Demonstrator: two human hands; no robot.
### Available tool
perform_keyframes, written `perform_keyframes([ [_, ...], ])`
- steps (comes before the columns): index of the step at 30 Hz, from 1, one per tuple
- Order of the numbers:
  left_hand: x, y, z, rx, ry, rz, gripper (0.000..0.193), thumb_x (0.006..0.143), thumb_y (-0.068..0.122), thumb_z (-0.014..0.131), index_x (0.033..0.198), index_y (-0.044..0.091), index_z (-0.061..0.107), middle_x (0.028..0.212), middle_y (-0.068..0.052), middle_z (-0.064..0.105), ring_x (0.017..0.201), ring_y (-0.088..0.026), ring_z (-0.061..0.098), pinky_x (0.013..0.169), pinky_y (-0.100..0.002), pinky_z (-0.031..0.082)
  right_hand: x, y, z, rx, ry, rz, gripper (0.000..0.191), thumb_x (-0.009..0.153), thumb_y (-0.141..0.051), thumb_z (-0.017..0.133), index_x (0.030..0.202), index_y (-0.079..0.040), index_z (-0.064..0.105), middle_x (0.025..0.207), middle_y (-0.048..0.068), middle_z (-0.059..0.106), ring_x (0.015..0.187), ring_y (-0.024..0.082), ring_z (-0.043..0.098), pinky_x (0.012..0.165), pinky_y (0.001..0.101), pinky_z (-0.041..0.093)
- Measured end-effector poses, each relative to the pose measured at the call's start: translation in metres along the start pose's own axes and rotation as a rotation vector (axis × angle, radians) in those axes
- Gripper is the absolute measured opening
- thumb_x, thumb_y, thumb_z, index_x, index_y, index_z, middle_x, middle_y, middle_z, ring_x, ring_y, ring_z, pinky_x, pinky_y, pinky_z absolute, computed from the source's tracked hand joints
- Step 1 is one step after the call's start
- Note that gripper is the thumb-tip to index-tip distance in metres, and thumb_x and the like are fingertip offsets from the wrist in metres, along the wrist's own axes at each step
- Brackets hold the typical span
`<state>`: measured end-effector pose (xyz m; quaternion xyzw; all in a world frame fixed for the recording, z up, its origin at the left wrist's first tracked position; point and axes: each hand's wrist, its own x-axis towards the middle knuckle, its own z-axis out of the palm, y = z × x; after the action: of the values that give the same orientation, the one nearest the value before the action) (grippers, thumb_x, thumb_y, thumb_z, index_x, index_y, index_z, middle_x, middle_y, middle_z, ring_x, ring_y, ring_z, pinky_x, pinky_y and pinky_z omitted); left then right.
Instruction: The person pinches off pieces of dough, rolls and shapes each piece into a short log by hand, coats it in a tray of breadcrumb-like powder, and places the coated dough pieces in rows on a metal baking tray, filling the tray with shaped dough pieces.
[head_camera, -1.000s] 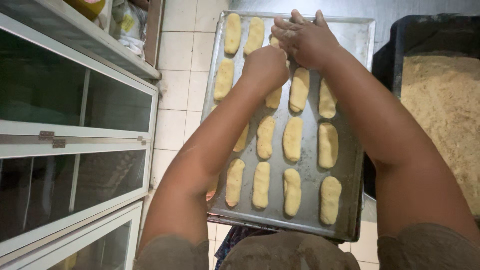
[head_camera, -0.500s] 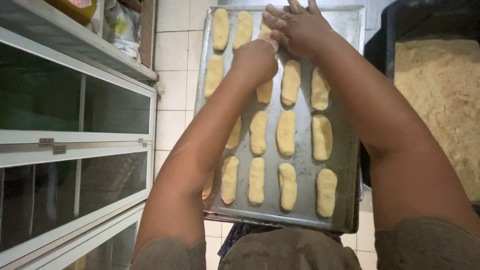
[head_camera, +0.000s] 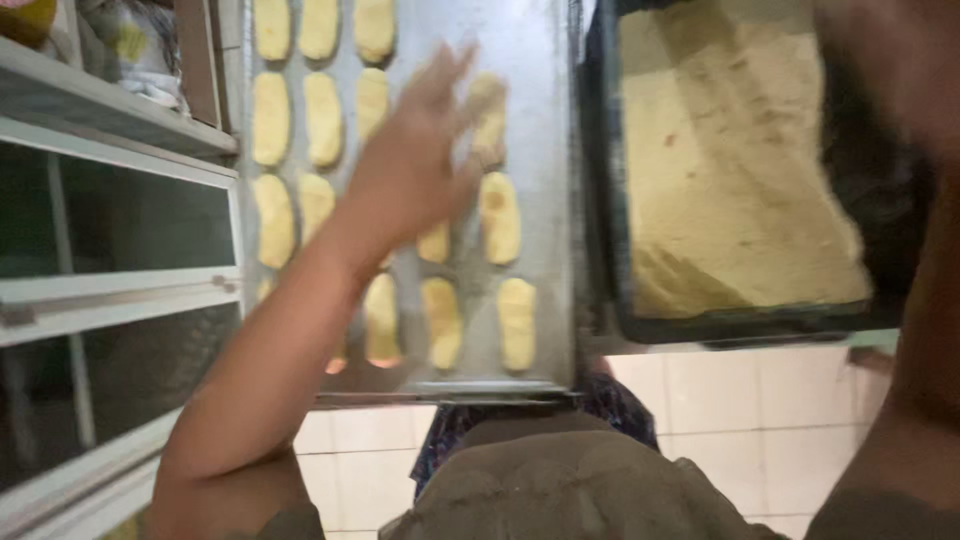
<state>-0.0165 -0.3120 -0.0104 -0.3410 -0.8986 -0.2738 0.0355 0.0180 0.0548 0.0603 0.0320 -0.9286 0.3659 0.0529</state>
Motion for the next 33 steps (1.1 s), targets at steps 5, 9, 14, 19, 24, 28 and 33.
perform_keyframes([
  [5,-0.021,0.131,0.049,-0.151,-0.033,-0.058,0.041,0.097,0.028,0.068,0.136,0.013,0.067,0.155,-0.016,0.052,0.148,-0.034,0.044,0.117,-0.045,0.044,-0.123,0.079,-0.022,0.245,0.103,0.39,0.017,0.093,-0.017,0.075,0.105,-0.006,0.07,0.085,0.012,0.061,0.065,0.027,0.055,0.056,0.0395,0.044],
  [9,-0.02,0.211,0.106,-0.165,0.04,-0.174,0.038,0.091,0.024,0.07,0.127,0.013,0.071,0.145,-0.016,0.06,0.139,-0.035,0.052,0.105,-0.042,0.049,-0.157,0.155,-0.003,-0.268,0.113,-0.046,0.019,0.096,-0.019,0.08,0.087,-0.004,0.073,0.084,0.014,0.067,0.074,0.029,0.064,0.066,0.0407,0.05],
  [14,0.004,0.254,0.18,-0.092,0.288,-0.3,0.016,0.094,0.022,0.071,0.107,0.012,0.075,0.136,-0.011,0.067,0.134,-0.034,0.06,0.108,-0.042,0.052,-0.155,0.164,0.006,-0.141,0.157,-0.258,0.013,0.097,-0.013,0.074,0.09,-0.003,0.071,0.099,0.012,0.072,0.091,0.031,0.069,0.081,0.0407,0.057],
  [19,0.018,0.247,0.208,0.029,0.37,-0.33,0.015,0.089,0.026,0.074,0.087,0.011,0.074,0.132,-0.013,0.069,0.131,-0.036,0.06,0.102,-0.045,0.051,-0.152,0.135,0.003,-0.218,0.143,-0.272,0.02,0.089,-0.023,0.08,0.09,-0.003,0.073,0.099,0.012,0.074,0.091,0.032,0.07,0.077,0.0414,0.056],
  [24,0.014,0.25,0.213,0.078,0.309,-0.332,0.027,0.092,0.029,0.072,0.107,0.008,0.076,0.133,-0.016,0.068,0.129,-0.036,0.059,0.101,-0.046,0.05,-0.155,0.135,0.003,-0.195,-0.01,-0.252,0.016,0.095,-0.026,0.074,0.103,-0.013,0.077,0.108,0.007,0.077,0.103,0.027,0.072,0.086,0.0388,0.057],
  [28,0.018,0.252,0.216,0.11,0.255,-0.314,0.038,0.094,0.03,0.069,0.123,0.006,0.073,0.134,-0.016,0.067,0.132,-0.035,0.059,0.103,-0.046,0.05,-0.154,0.139,0.008,-0.356,0.064,-0.413,0.039,0.097,-0.027,0.067,0.13,-0.007,0.069,0.133,0.015,0.068,0.127,0.034,0.063,0.098,0.0442,0.052],
  [33,0.02,0.25,0.214,0.119,0.23,-0.319,0.042,0.093,0.032,0.068,0.126,0.006,0.071,0.139,-0.017,0.064,0.136,-0.034,0.055,0.107,-0.046,0.046,-0.15,0.139,0.011,-0.421,0.043,-0.401,0.052,0.097,-0.032,0.063,0.141,-0.004,0.061,0.146,0.017,0.06,0.14,0.041,0.051,0.11,0.0496,0.044],
])
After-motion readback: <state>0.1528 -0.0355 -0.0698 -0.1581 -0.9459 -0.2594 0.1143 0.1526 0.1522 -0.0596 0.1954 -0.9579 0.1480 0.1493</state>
